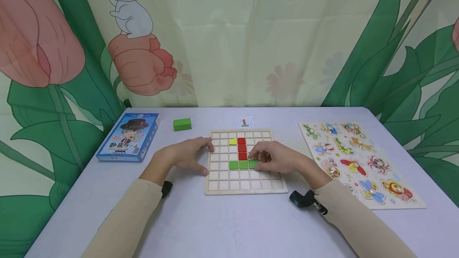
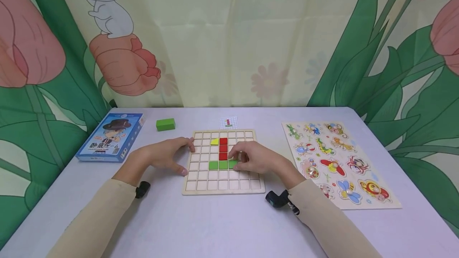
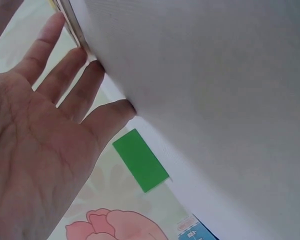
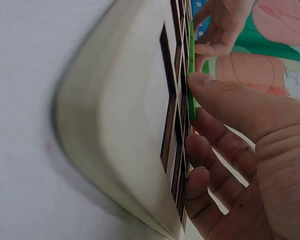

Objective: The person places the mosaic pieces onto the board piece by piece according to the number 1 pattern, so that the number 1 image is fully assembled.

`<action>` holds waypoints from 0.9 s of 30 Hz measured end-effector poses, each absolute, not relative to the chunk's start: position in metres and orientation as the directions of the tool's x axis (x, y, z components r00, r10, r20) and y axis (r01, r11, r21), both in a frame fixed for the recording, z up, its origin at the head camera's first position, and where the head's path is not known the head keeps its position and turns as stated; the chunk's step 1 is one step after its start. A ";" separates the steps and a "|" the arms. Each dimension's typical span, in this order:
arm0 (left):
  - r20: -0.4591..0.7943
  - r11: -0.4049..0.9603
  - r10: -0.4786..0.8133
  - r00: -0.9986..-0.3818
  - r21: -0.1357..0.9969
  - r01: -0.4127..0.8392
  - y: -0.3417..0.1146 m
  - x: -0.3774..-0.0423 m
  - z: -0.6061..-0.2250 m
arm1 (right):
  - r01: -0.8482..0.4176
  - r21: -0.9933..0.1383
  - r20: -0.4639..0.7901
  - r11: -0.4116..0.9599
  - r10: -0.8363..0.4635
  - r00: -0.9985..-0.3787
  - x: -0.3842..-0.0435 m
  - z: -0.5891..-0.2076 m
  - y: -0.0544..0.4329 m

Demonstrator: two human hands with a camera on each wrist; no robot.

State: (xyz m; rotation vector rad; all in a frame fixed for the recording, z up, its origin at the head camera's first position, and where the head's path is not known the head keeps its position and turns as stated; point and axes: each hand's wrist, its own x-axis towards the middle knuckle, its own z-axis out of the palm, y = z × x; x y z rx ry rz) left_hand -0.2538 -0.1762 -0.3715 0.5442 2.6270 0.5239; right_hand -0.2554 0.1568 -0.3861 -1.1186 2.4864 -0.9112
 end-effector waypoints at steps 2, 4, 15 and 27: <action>-0.306 0.860 0.436 -0.846 0.420 0.291 -0.176 -0.255 -0.372 | -0.584 -0.636 0.016 0.505 -0.748 -0.664 -0.253 -0.385 0.157; -0.308 0.863 0.433 -0.847 0.414 0.290 -0.175 -0.256 -0.371 | -0.591 -0.631 0.016 0.502 -0.753 -0.657 -0.249 -0.384 0.158; -0.314 0.855 0.454 -0.834 0.415 0.309 -0.176 -0.257 -0.367 | -0.597 -0.619 0.011 0.511 -0.754 -0.657 -0.247 -0.376 0.164; -0.268 0.870 0.394 -0.879 0.419 0.262 -0.173 -0.253 -0.359 | -0.605 -0.524 0.060 0.599 -0.683 -0.728 -0.244 -0.370 0.176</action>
